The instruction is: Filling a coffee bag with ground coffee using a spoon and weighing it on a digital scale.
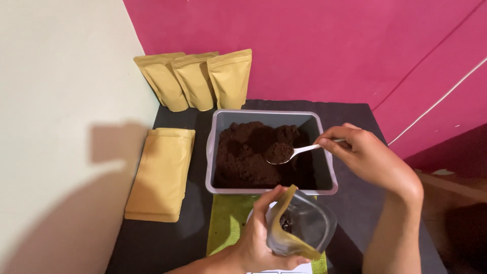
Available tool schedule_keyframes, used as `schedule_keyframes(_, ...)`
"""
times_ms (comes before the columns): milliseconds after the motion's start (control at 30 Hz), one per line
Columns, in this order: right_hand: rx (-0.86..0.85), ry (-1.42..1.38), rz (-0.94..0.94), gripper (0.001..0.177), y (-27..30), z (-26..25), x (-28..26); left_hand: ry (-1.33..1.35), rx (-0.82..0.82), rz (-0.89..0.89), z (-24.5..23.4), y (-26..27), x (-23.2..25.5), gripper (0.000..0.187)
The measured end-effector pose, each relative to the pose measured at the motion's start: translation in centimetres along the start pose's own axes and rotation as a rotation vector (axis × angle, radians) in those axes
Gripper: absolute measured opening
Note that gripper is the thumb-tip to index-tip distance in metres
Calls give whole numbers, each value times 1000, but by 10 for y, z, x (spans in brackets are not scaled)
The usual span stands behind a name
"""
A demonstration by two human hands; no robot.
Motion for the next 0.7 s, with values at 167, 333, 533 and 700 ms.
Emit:
schedule_keyframes(167, 35, -13, 9, 24, 6, -5, 1, -38, 1, 36, -3, -3, -1, 96)
schedule_keyframes(333, 83, -44, 5, 25, 16, -15, 0, -6, -23, 16, -5, 0, -2, 93)
schedule_keyframes(533, 108, 31, 98, 25, 25, -23, -10, -37, -8, 47, -6, 0, -4, 95)
schedule_keyframes(700, 89, 26, 82, 25, 16, -18, -2, -34, -13, 24, -5, 0, -3, 94)
Point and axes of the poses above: each hand's wrist, its own y-axis away from the middle knuckle, its own z-axis out of the palm, x = y × z, the point moved 3 cm from there along -y, towards the middle knuckle, and after that the axes turned 10 degrees about -z, right-handed, at the moved point
